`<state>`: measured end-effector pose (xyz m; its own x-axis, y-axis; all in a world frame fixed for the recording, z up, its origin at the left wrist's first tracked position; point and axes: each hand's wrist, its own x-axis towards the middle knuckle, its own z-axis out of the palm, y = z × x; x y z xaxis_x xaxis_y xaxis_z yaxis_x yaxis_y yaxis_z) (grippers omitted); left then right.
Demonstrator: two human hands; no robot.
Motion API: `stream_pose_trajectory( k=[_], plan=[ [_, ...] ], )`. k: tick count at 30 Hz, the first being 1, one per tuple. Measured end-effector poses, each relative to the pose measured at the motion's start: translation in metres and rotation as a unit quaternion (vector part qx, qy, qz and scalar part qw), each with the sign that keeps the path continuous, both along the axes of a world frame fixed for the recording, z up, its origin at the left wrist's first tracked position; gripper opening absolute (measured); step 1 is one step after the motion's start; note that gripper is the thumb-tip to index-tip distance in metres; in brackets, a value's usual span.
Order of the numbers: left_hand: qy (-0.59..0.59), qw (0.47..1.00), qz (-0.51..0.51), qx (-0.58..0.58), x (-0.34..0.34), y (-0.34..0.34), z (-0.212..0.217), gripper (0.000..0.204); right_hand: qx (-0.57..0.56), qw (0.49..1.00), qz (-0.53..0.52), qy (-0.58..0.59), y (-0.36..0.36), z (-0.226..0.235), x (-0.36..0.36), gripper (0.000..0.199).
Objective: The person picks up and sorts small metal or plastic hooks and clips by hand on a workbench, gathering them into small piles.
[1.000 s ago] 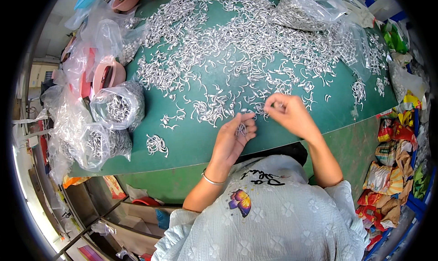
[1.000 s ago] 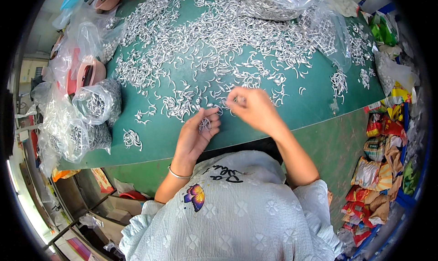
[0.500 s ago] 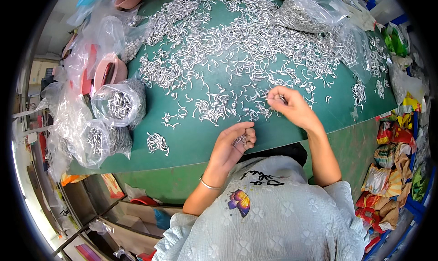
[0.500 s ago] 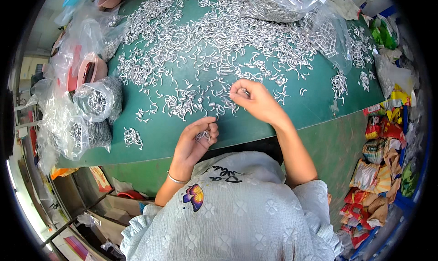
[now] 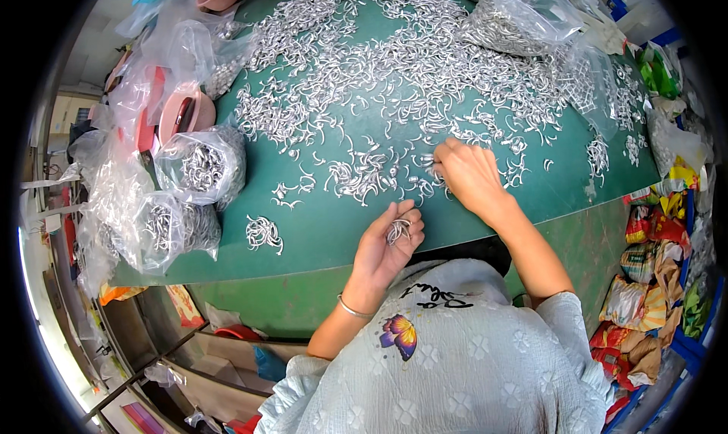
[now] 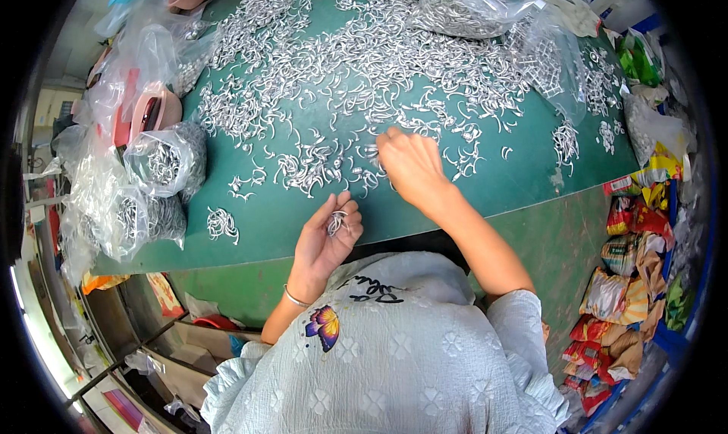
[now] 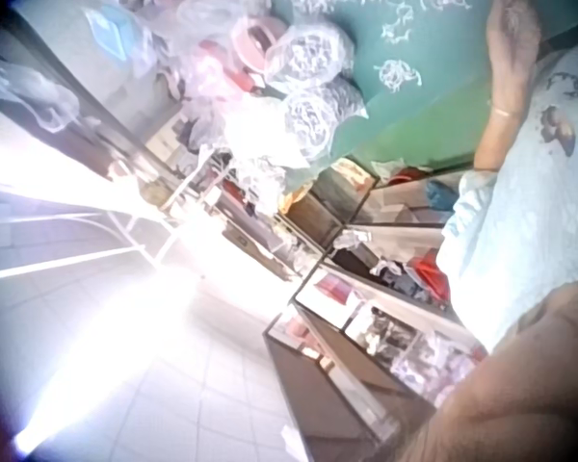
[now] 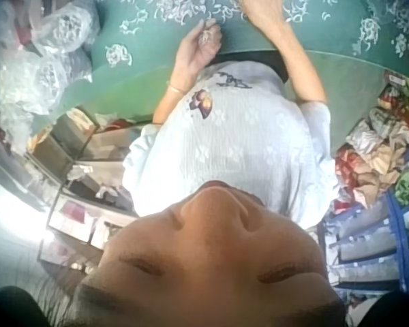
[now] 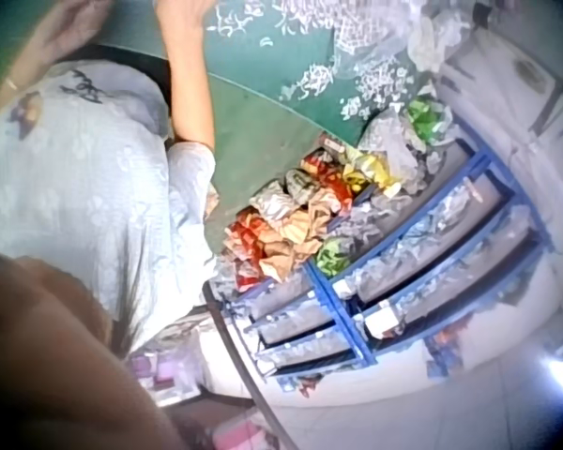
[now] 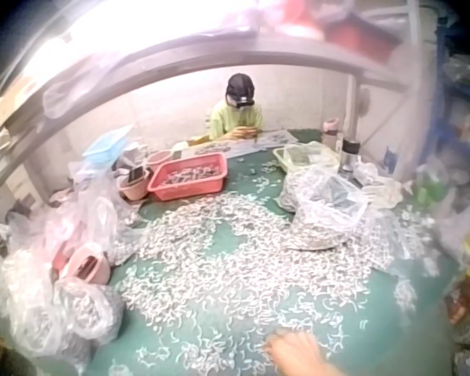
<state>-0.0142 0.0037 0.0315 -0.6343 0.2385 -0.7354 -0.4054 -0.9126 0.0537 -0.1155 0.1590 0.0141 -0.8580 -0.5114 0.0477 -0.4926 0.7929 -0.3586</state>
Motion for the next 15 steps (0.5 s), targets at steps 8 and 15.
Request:
stream_pose_trajectory(
  k=[8, 15],
  plan=[
    [0.18, 0.983, -0.03, 0.005, 0.018, -0.013, -0.031, 0.022, -0.046, 0.998, 0.014, -0.046, 0.011, 0.004, 0.001, 0.011],
    [0.178, 0.982, -0.051, -0.046, 0.018, -0.012, -0.024, 0.021, -0.024, 0.996, 0.031, -0.077, 0.0, 0.009, 0.004, 0.014]
  ],
)
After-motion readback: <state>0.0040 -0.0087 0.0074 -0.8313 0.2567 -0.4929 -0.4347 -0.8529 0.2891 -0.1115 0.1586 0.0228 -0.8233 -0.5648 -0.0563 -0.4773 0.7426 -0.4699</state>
